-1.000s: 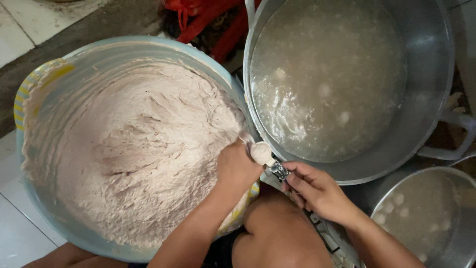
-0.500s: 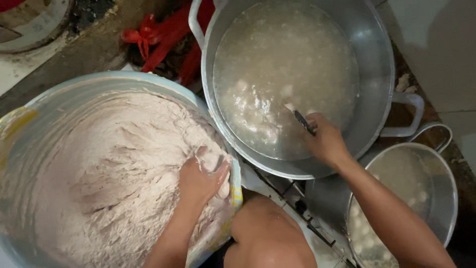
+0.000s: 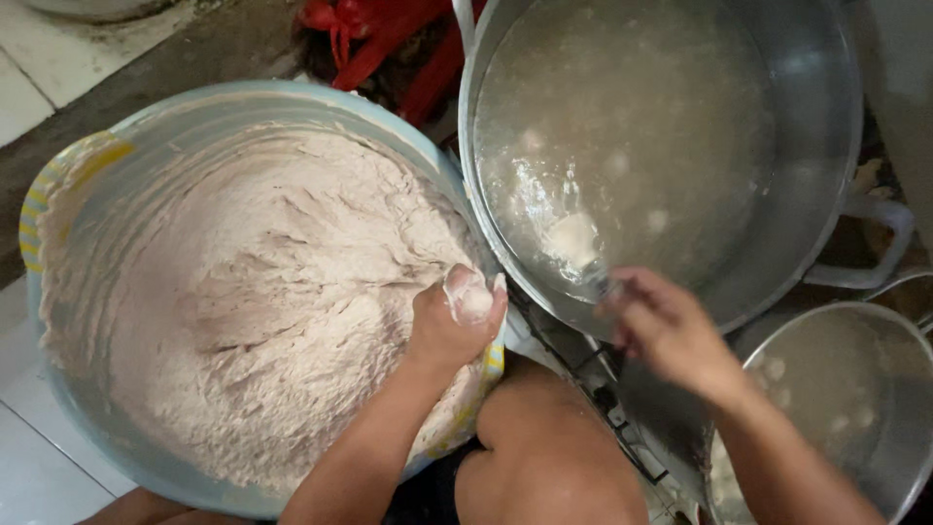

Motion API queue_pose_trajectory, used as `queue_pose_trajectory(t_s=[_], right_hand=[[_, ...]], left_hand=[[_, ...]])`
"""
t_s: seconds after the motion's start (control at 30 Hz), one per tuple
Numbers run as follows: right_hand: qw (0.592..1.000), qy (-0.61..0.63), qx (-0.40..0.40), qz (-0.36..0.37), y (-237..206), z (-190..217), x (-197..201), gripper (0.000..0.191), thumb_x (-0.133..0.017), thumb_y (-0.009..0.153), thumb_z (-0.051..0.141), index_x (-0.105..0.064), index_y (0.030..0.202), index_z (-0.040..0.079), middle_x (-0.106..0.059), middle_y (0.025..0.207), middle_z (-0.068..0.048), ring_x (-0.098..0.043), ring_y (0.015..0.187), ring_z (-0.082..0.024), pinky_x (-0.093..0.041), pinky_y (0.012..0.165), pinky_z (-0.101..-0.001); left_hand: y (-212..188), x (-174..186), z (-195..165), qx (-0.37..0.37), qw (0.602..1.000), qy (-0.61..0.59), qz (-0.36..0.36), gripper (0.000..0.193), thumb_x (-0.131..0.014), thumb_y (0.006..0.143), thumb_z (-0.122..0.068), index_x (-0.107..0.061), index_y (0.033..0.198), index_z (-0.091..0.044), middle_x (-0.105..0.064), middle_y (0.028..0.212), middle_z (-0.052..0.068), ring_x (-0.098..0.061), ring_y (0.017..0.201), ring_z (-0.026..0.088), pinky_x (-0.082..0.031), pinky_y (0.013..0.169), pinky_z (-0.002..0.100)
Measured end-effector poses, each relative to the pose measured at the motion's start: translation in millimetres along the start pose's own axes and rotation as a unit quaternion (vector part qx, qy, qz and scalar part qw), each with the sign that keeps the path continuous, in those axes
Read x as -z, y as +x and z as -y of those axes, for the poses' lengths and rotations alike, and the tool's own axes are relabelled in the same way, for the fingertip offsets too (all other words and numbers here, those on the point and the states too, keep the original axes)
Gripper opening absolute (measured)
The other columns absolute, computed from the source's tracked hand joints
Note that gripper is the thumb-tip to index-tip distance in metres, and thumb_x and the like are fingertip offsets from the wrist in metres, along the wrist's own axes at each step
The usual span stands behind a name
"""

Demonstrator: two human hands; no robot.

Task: The person scoops portions of dough from a large basin using a hand scoop, forms each portion into a ball, and drops it into a pot of boiling water, repeating the cycle continuously. A tray of already formed balls and pots of cooking balls are visible nearby.

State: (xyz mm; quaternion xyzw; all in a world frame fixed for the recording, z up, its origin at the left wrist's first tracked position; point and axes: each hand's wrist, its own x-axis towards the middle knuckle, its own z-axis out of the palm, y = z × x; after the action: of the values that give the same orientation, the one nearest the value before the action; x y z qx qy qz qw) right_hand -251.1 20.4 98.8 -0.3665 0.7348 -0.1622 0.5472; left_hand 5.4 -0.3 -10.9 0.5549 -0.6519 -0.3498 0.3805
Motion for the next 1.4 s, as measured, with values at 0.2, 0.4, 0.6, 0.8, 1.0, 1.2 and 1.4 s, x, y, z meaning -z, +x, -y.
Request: queue_pose_trajectory(t_s=[0.2, 0.4, 0.6, 0.8, 1.0, 1.2, 1.4], right_hand=[[0.986, -0.132, 0.051, 0.088, -31, 28, -46, 0.042, -0.059, 0.098, 0.019, -0.060, 0.139, 0.012, -0.072, 0.086, -0.003, -0.057, 0.065, -0.007, -0.050, 0.057, -0.0229], [0.987, 0.035, -0.039, 0.153, -27, 24, -41, 0.044, -0.054, 0.099, 0.017, -0.057, 0.142, 0.010, -0.071, 0.093, -0.002, -0.052, 0.061, -0.008, -0.045, 0.052, -0.0240], [0.987, -0.151, 0.032, -0.041, -14, -18, 2, 0.048, -0.058, 0.098, 0.021, -0.055, 0.144, 0.011, -0.072, 0.093, -0.006, -0.063, 0.074, -0.013, -0.050, 0.065, -0.0284], [0.956, -0.252, 0.032, -0.145, 1, -22, 27, 0.044, -0.061, 0.101, 0.022, -0.060, 0.144, 0.010, -0.072, 0.098, -0.018, -0.064, 0.084, -0.022, -0.052, 0.074, -0.0348], [0.994, -0.106, -0.004, 0.023, -17, 3, -17, 0.052, -0.059, 0.095, 0.020, -0.053, 0.146, 0.016, -0.077, 0.099, -0.004, -0.062, 0.069, -0.013, -0.054, 0.061, -0.0287], [0.986, -0.104, 0.073, 0.110, -26, 16, -51, 0.046, -0.060, 0.099, 0.018, -0.056, 0.144, 0.011, -0.075, 0.093, -0.002, -0.062, 0.075, -0.005, -0.052, 0.063, -0.0234], [0.986, 0.071, -0.043, 0.145, -14, 1, -32, 0.055, -0.054, 0.097, 0.015, -0.051, 0.152, 0.016, -0.069, 0.090, -0.001, -0.051, 0.058, -0.010, -0.043, 0.048, -0.0263]], left_hand=[[7, 1, -22, 0.101, 0.994, -0.007, 0.036, 0.021, -0.079, 0.076, -0.022, -0.066, 0.084, -0.008, -0.070, 0.072, 0.018, -0.071, 0.070, 0.040, -0.057, 0.062, 0.045], [13, 9, -25, 0.120, 0.987, 0.056, 0.088, 0.031, -0.079, 0.073, -0.031, -0.074, 0.091, -0.006, -0.072, 0.078, 0.022, -0.069, 0.076, 0.042, -0.054, 0.069, 0.051], [7, 7, -13, 0.090, 0.984, 0.157, 0.004, 0.045, -0.082, 0.070, -0.043, -0.076, 0.087, -0.002, -0.072, 0.075, 0.024, -0.067, 0.074, 0.045, -0.054, 0.070, 0.052], [1, 0, -4, 0.056, 0.998, 0.015, -0.013, 0.027, -0.078, 0.082, -0.030, -0.070, 0.084, -0.005, -0.071, 0.076, 0.020, -0.068, 0.073, 0.043, -0.056, 0.069, 0.049], [-4, -8, -9, 0.076, 0.996, -0.043, -0.014, 0.030, -0.082, 0.079, -0.024, -0.064, 0.088, -0.001, -0.067, 0.066, 0.020, -0.068, 0.061, 0.040, -0.054, 0.057, 0.047], [-2, -10, -17, 0.100, 0.993, -0.051, 0.022, 0.015, -0.075, 0.079, -0.018, -0.067, 0.085, -0.007, -0.071, 0.077, 0.018, -0.072, 0.074, 0.039, -0.057, 0.063, 0.045], [5, -2, -18, 0.097, 0.992, 0.080, 0.032, 0.027, -0.080, 0.070, -0.028, -0.073, 0.086, -0.008, -0.070, 0.073, 0.020, -0.067, 0.070, 0.042, -0.053, 0.065, 0.052]])
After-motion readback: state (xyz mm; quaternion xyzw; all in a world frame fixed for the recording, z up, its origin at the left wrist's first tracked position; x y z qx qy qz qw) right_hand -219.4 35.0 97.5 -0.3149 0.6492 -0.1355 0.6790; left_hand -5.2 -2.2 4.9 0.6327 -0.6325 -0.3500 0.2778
